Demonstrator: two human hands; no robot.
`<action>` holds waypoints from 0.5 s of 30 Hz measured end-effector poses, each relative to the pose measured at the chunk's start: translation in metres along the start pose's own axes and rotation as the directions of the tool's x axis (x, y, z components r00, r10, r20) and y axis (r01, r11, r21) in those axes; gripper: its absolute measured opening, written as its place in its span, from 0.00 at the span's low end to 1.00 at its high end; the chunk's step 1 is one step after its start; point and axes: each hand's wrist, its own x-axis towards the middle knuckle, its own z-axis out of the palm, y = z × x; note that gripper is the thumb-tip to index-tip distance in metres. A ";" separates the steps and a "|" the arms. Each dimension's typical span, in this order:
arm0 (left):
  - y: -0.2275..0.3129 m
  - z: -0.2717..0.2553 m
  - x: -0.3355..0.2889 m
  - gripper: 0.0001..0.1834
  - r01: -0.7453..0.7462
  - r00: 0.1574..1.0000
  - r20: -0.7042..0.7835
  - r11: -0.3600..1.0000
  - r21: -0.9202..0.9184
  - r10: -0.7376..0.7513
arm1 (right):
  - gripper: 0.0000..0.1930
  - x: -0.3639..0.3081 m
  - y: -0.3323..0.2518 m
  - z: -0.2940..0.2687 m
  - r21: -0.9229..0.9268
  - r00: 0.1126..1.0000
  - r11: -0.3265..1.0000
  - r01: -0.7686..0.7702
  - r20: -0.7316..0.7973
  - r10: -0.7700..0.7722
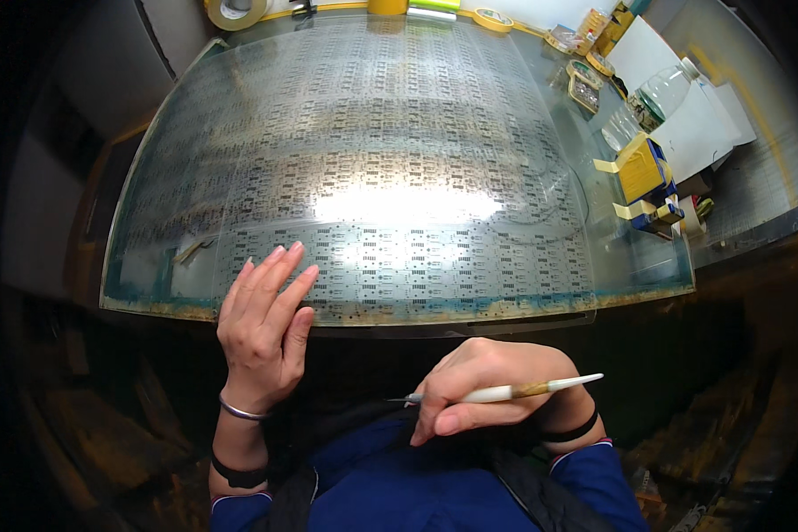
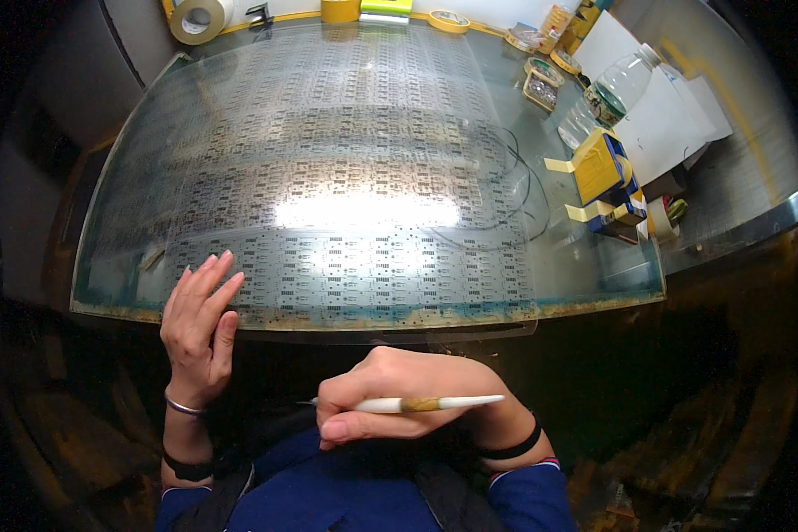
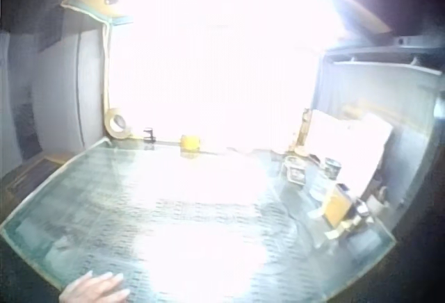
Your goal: Inspecting and adjusting small components on a stencil sheet using a handheld probe tool.
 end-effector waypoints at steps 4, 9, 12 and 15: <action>0.002 0.001 0.002 0.19 0.003 1.000 -0.011 0.999 0.040 -0.003 | 0.20 -0.030 -0.009 -0.011 -0.078 0.972 0.993 0.092 -0.210 -0.107; 0.005 0.003 0.003 0.20 0.010 1.000 0.012 0.997 0.074 -0.011 | 0.24 -0.054 0.003 -0.036 -0.413 0.563 0.910 -0.043 -0.762 -0.319; 0.006 0.007 0.003 0.21 0.021 1.000 0.020 0.998 0.067 -0.022 | 0.20 -0.049 -0.003 -0.044 -0.328 0.509 0.920 -0.215 -0.841 -0.181; 0.011 0.009 0.006 0.21 0.003 0.998 0.062 0.999 0.037 -0.005 | 0.13 -0.040 0.014 -0.047 -0.072 0.497 0.983 -0.166 -0.867 0.020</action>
